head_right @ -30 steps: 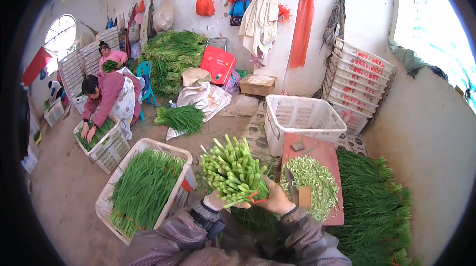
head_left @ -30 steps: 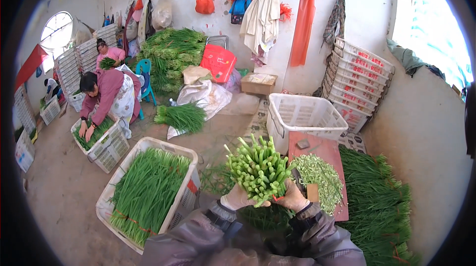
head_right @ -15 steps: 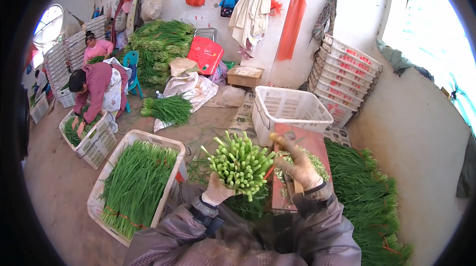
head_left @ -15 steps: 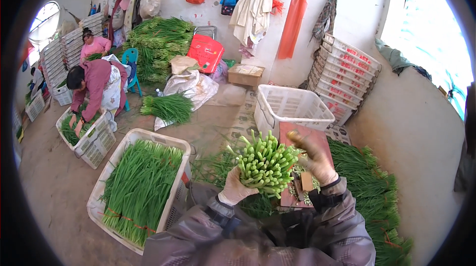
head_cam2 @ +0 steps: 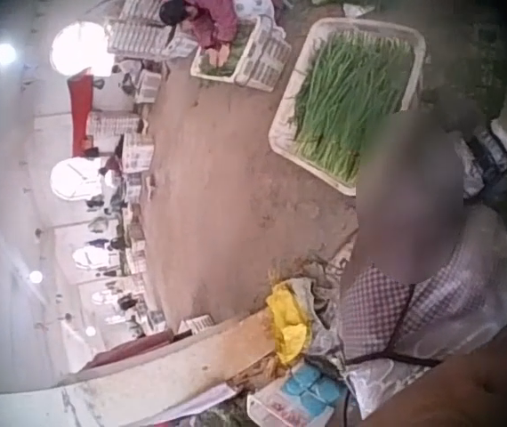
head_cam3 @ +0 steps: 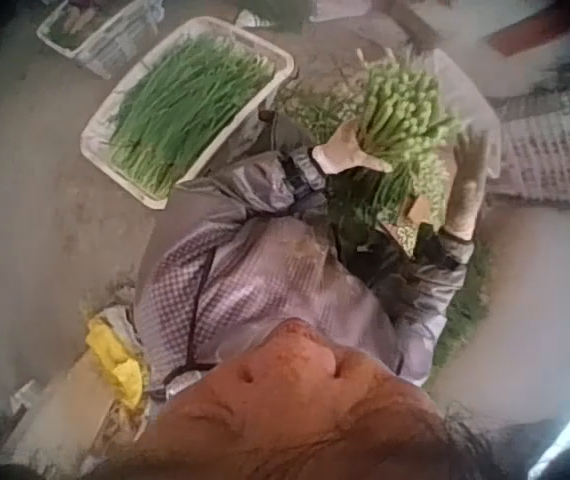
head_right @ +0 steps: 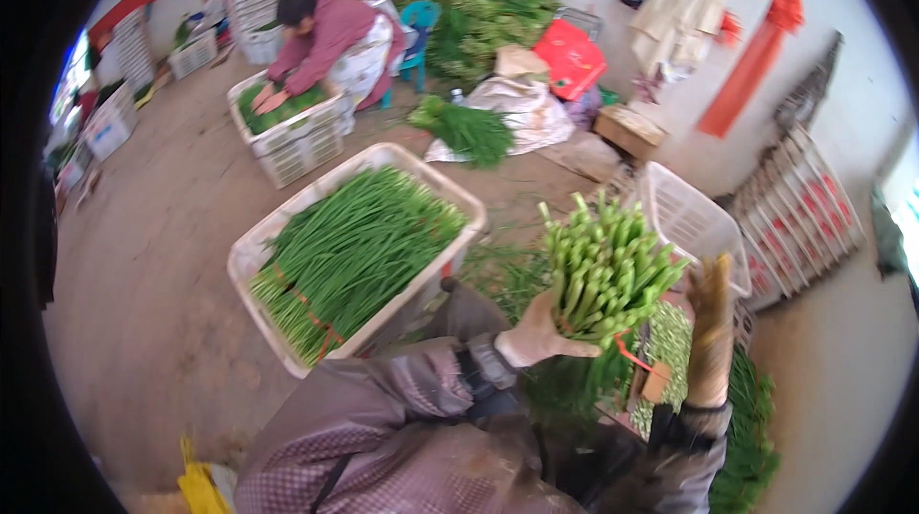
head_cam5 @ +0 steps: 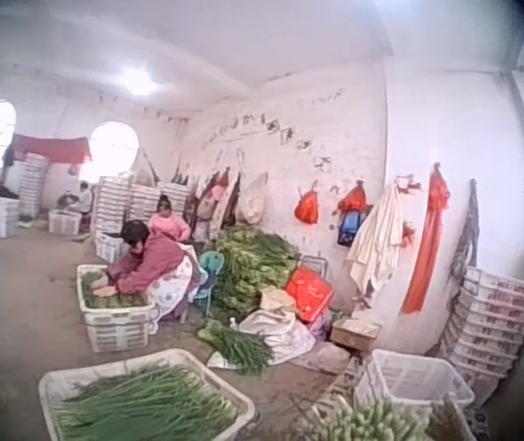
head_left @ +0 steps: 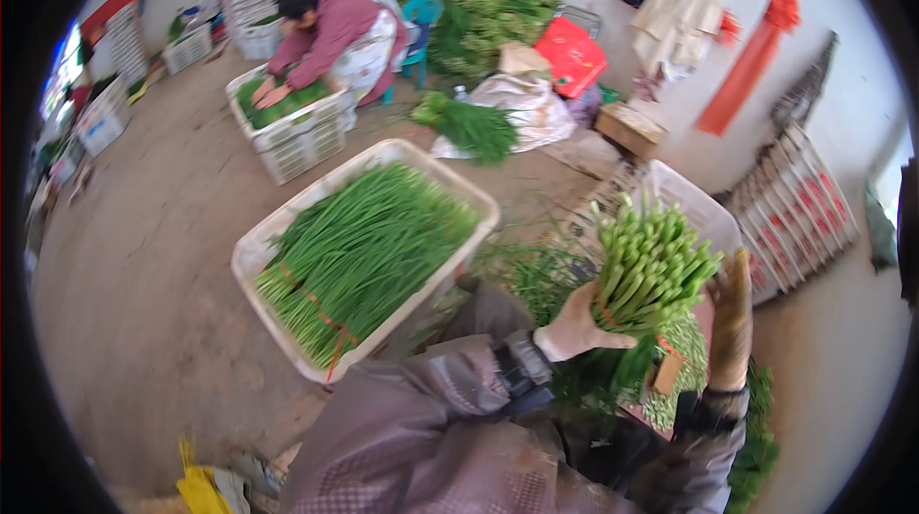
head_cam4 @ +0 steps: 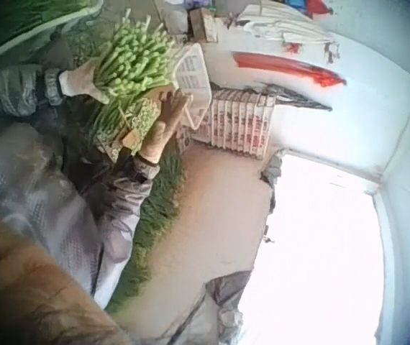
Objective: The person sorts and bundles green vegetables by hand, uses a knife to trim the ends on a small wooden board, and places the finished bundles into white plastic crates.
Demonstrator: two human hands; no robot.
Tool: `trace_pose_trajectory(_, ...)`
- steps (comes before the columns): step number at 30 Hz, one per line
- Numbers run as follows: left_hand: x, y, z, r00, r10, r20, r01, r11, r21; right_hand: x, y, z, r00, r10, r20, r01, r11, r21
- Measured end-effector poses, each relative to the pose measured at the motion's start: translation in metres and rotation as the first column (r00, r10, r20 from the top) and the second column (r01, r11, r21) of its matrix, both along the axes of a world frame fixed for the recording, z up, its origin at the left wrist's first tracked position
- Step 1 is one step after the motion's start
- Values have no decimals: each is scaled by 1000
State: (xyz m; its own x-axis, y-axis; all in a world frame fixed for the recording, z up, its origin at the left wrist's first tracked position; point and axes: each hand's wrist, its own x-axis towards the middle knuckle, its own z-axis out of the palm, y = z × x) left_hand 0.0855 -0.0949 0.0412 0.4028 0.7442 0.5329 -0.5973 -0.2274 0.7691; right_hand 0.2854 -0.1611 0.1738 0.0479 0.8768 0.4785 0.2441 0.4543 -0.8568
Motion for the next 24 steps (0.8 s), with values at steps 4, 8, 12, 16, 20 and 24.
trace_pose_trajectory(4, -20, -1, 20, 968, 99, 230, -63, 985, -159, -46, 2, -101, 924, 37, 382, -5, 997, -83)
trace_pose_trajectory(8, -36, 2, 34, 918, 156, 364, -19, 935, -354, -74, 25, -106, 906, -52, 421, 83, 995, -55)
trace_pose_trajectory(12, -55, 15, 32, 901, 126, 415, 33, 935, -354, -101, 45, -96, 977, 62, 206, -14, 974, -226)
trace_pose_trajectory(16, -81, 38, 14, 943, 112, 315, -75, 989, -125, -126, 60, -56, 960, 137, 246, -72, 964, -255)
trace_pose_trajectory(20, -103, 39, 8, 913, 85, 399, 50, 947, -316, -152, 81, -36, 893, 314, 324, -180, 907, -381)
trace_pose_trajectory(24, -123, 46, 7, 864, 208, 458, -17, 922, -386, -168, 89, -26, 771, 370, 518, -236, 922, -308)
